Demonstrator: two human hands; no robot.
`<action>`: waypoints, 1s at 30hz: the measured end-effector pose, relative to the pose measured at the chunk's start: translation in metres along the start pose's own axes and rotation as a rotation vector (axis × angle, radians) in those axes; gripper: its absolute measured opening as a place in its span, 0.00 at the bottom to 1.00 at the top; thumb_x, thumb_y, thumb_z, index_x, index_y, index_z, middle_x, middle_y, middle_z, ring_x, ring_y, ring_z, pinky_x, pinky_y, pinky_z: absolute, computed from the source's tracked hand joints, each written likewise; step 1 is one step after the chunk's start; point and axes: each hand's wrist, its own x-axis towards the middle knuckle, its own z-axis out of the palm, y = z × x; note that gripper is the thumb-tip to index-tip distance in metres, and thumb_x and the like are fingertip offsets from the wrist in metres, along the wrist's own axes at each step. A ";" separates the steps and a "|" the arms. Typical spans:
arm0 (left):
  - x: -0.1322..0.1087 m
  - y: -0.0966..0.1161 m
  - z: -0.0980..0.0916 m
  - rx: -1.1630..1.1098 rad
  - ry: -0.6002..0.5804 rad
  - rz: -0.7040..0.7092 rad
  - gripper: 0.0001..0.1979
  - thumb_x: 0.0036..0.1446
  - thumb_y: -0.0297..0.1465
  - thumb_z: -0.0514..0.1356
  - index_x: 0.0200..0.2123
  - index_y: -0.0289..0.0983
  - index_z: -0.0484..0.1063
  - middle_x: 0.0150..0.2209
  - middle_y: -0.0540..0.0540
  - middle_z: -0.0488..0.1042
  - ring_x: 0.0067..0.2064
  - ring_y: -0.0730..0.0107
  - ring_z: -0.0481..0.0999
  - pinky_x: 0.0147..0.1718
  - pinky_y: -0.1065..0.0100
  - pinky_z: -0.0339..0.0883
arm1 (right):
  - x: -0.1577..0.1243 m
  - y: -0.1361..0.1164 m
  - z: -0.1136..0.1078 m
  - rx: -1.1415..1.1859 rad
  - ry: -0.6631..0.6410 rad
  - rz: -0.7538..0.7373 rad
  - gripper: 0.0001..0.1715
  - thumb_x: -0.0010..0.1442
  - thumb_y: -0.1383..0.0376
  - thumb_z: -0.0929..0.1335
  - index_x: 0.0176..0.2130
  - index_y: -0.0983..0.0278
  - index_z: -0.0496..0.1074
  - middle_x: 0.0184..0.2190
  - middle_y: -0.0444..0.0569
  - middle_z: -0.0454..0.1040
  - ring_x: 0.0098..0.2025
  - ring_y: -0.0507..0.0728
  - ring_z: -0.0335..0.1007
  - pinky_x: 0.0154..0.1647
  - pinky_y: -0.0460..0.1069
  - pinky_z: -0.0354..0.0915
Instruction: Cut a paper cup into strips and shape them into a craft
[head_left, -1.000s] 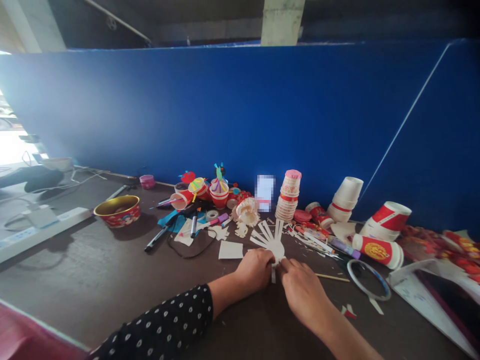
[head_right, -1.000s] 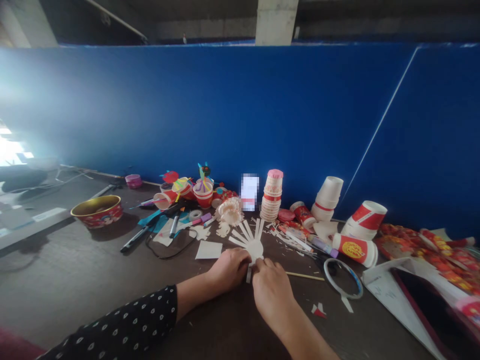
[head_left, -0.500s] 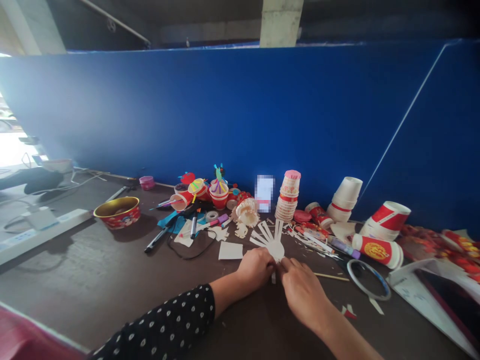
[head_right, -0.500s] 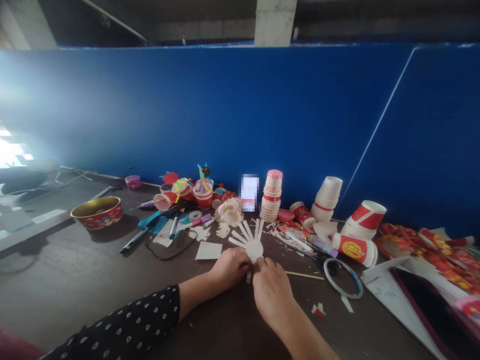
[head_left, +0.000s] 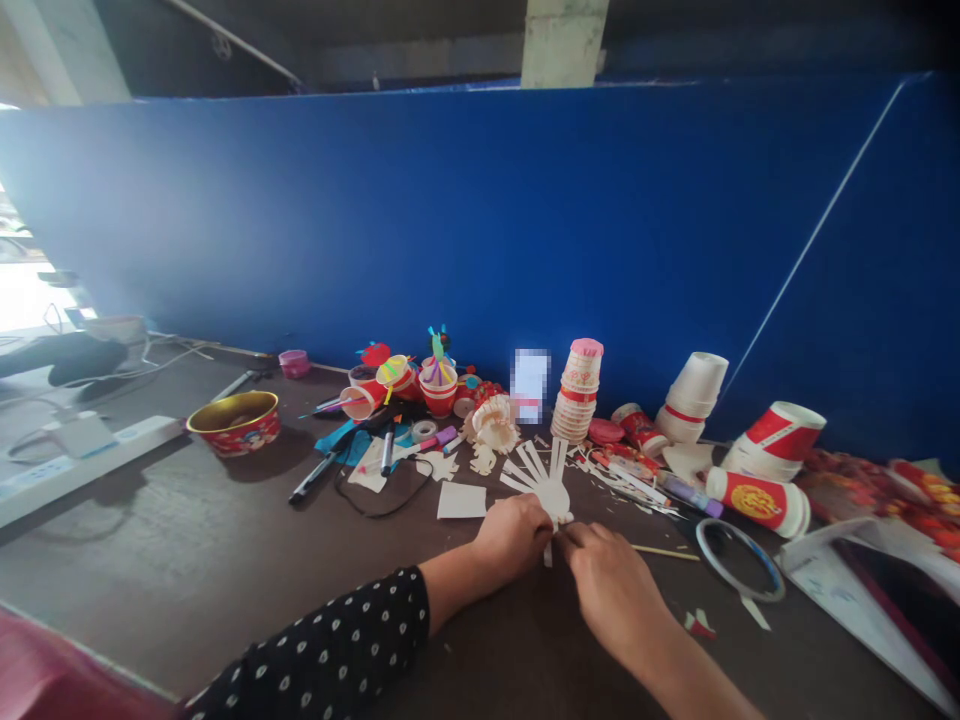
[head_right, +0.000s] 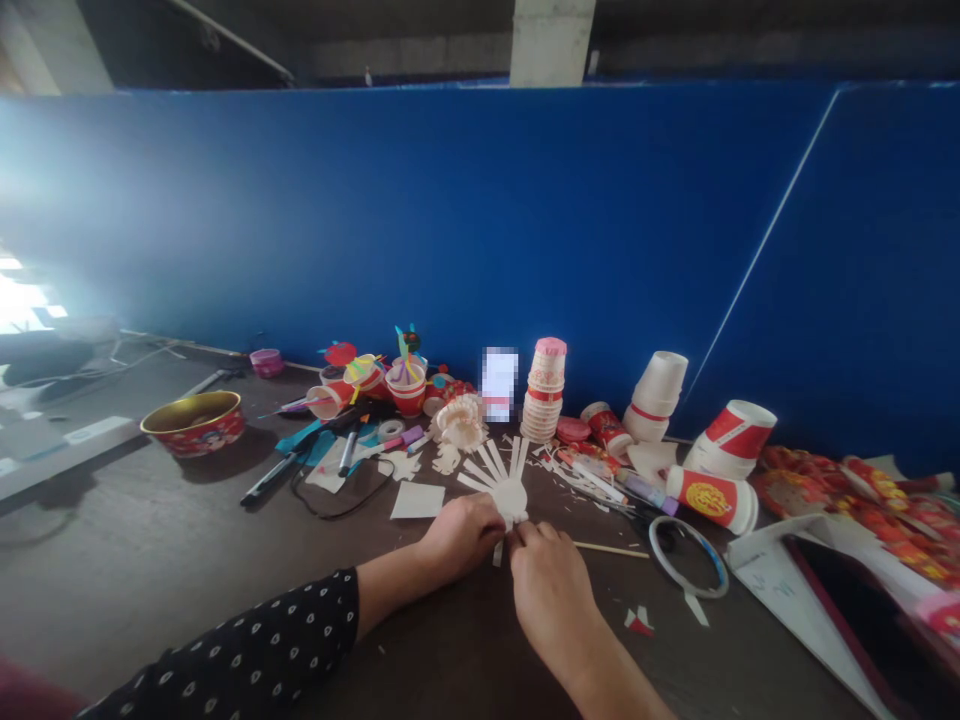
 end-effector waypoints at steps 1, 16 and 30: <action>0.000 0.000 0.000 0.005 0.001 0.002 0.08 0.52 0.26 0.55 0.25 0.36 0.73 0.31 0.47 0.73 0.36 0.68 0.70 0.36 0.72 0.63 | 0.000 -0.001 -0.001 -0.010 -0.003 0.001 0.22 0.59 0.74 0.56 0.42 0.63 0.73 0.41 0.53 0.73 0.41 0.57 0.66 0.39 0.49 0.57; -0.001 -0.002 0.004 -0.008 0.046 -0.042 0.09 0.48 0.25 0.52 0.32 0.35 0.71 0.32 0.45 0.73 0.36 0.66 0.71 0.36 0.70 0.63 | 0.004 -0.003 0.006 -0.081 0.013 0.024 0.20 0.59 0.75 0.56 0.43 0.66 0.72 0.41 0.55 0.72 0.42 0.59 0.66 0.39 0.51 0.57; 0.001 -0.004 0.002 -0.024 0.026 0.010 0.09 0.52 0.27 0.54 0.26 0.36 0.74 0.28 0.47 0.73 0.34 0.68 0.70 0.35 0.72 0.61 | 0.008 -0.005 0.010 -0.078 -0.001 0.059 0.21 0.58 0.76 0.56 0.42 0.67 0.72 0.40 0.56 0.72 0.41 0.61 0.65 0.39 0.52 0.60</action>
